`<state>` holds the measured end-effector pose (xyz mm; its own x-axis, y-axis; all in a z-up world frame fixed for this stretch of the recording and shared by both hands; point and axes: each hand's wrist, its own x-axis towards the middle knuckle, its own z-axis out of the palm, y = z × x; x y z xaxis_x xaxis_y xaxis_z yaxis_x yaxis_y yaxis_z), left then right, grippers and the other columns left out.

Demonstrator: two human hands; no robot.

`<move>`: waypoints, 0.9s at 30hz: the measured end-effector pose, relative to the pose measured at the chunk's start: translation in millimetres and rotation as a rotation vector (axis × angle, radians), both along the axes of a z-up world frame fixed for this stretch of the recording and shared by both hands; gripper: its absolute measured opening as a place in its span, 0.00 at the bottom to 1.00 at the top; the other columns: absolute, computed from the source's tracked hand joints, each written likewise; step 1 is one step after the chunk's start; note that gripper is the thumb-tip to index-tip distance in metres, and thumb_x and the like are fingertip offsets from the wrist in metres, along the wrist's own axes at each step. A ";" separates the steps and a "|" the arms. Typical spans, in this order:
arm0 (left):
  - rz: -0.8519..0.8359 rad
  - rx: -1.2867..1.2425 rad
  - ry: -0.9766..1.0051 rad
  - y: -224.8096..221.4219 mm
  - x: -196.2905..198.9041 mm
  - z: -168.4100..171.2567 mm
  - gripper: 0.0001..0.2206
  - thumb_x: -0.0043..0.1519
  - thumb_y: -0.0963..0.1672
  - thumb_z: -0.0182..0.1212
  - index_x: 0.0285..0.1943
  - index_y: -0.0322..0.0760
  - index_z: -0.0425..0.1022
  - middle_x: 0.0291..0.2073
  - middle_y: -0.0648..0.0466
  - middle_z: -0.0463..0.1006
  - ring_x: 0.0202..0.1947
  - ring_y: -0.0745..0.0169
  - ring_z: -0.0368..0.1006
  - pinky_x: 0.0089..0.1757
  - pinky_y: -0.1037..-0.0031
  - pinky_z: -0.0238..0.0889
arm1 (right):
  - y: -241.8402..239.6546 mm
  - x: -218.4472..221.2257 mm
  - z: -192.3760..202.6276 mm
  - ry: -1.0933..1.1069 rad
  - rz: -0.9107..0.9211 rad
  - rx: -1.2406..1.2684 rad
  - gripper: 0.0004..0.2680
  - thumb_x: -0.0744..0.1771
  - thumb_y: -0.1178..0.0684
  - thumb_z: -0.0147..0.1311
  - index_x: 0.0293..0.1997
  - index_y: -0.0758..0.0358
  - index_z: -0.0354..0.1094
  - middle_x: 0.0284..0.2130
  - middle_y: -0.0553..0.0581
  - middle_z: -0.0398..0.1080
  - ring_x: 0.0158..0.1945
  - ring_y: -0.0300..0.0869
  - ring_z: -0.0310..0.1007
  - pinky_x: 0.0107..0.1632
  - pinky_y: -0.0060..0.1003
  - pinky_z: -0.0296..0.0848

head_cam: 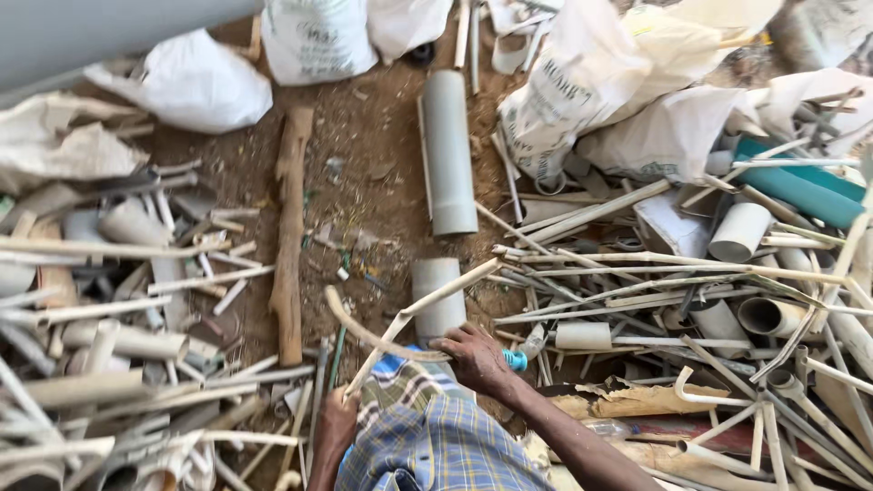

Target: The person uses a curved blade to cut various lengths of PVC pipe while standing in a large pile of scrap piping. The person handles several pipes one by one, scoring and cutting through them by hand.

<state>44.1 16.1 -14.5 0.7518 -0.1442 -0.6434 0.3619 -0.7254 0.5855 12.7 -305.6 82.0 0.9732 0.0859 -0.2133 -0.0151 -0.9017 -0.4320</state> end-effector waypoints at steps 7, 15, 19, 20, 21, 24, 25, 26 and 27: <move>-0.133 0.142 0.256 1.1 9.6 -2.5 0.17 0.67 0.51 0.53 0.55 0.38 0.79 0.33 0.41 0.86 0.32 0.45 0.82 0.37 0.55 0.73 | -29.9 50.5 74.8 -0.418 0.097 -0.208 0.09 0.65 0.56 0.53 0.47 0.52 0.74 0.55 0.57 0.73 0.65 0.52 0.62 0.66 0.55 0.50; -0.160 0.167 0.258 2.7 6.1 -26.7 0.16 0.68 0.51 0.54 0.56 0.40 0.77 0.40 0.43 0.86 0.40 0.48 0.84 0.44 0.60 0.76 | -48.1 35.1 36.7 -0.195 0.124 -0.271 0.10 0.67 0.59 0.48 0.50 0.52 0.73 0.48 0.55 0.75 0.59 0.50 0.68 0.67 0.53 0.53; -0.314 0.171 0.122 -4.6 19.7 -28.8 0.15 0.66 0.51 0.59 0.54 0.42 0.77 0.45 0.45 0.84 0.45 0.52 0.81 0.46 0.62 0.72 | -55.3 29.3 22.8 -0.038 0.061 -0.238 0.13 0.67 0.58 0.48 0.55 0.52 0.70 0.44 0.54 0.74 0.49 0.47 0.70 0.59 0.51 0.58; -0.318 0.175 0.128 -4.5 18.9 -27.3 0.14 0.66 0.51 0.58 0.54 0.42 0.77 0.44 0.46 0.84 0.43 0.53 0.81 0.44 0.63 0.72 | -54.9 24.6 22.4 0.038 0.042 -0.239 0.12 0.68 0.58 0.47 0.57 0.51 0.70 0.43 0.53 0.73 0.46 0.46 0.70 0.57 0.50 0.60; -0.321 0.179 0.135 -4.0 18.4 -26.2 0.13 0.67 0.50 0.56 0.54 0.42 0.76 0.44 0.47 0.84 0.42 0.55 0.81 0.42 0.65 0.73 | -55.2 21.6 22.5 0.097 0.041 -0.254 0.12 0.69 0.56 0.47 0.58 0.50 0.69 0.41 0.54 0.72 0.46 0.46 0.69 0.56 0.49 0.60; -0.363 0.181 0.156 1.1 22.0 -27.0 0.13 0.69 0.50 0.54 0.56 0.41 0.74 0.40 0.49 0.85 0.37 0.58 0.82 0.38 0.68 0.74 | -57.0 23.6 20.7 0.216 0.042 -0.272 0.11 0.70 0.53 0.48 0.59 0.48 0.68 0.38 0.54 0.70 0.44 0.46 0.68 0.53 0.49 0.62; -0.385 0.179 0.165 5.0 20.8 -26.8 0.14 0.69 0.50 0.53 0.57 0.41 0.73 0.39 0.49 0.85 0.35 0.59 0.82 0.36 0.69 0.75 | -55.2 22.3 20.8 0.215 0.044 -0.264 0.12 0.68 0.54 0.50 0.58 0.49 0.68 0.38 0.54 0.69 0.45 0.46 0.68 0.51 0.50 0.62; -0.372 0.143 0.096 7.7 21.6 -26.9 0.13 0.69 0.49 0.53 0.57 0.40 0.72 0.37 0.49 0.85 0.34 0.59 0.82 0.35 0.69 0.75 | -54.9 24.2 20.9 0.207 0.047 -0.259 0.12 0.67 0.54 0.52 0.57 0.49 0.69 0.39 0.54 0.69 0.45 0.46 0.68 0.49 0.51 0.63; -0.358 0.107 0.026 10.9 22.0 -27.2 0.12 0.69 0.48 0.53 0.56 0.40 0.72 0.36 0.49 0.85 0.32 0.58 0.82 0.33 0.69 0.76 | -54.0 25.6 20.7 0.213 0.033 -0.247 0.12 0.67 0.54 0.52 0.57 0.49 0.69 0.39 0.54 0.69 0.45 0.46 0.68 0.48 0.50 0.64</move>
<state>66.2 27.0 -41.7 0.6489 -0.3258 -0.6876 0.0880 -0.8655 0.4932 38.3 -359.5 102.7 0.9018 0.0370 -0.4306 -0.0508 -0.9803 -0.1906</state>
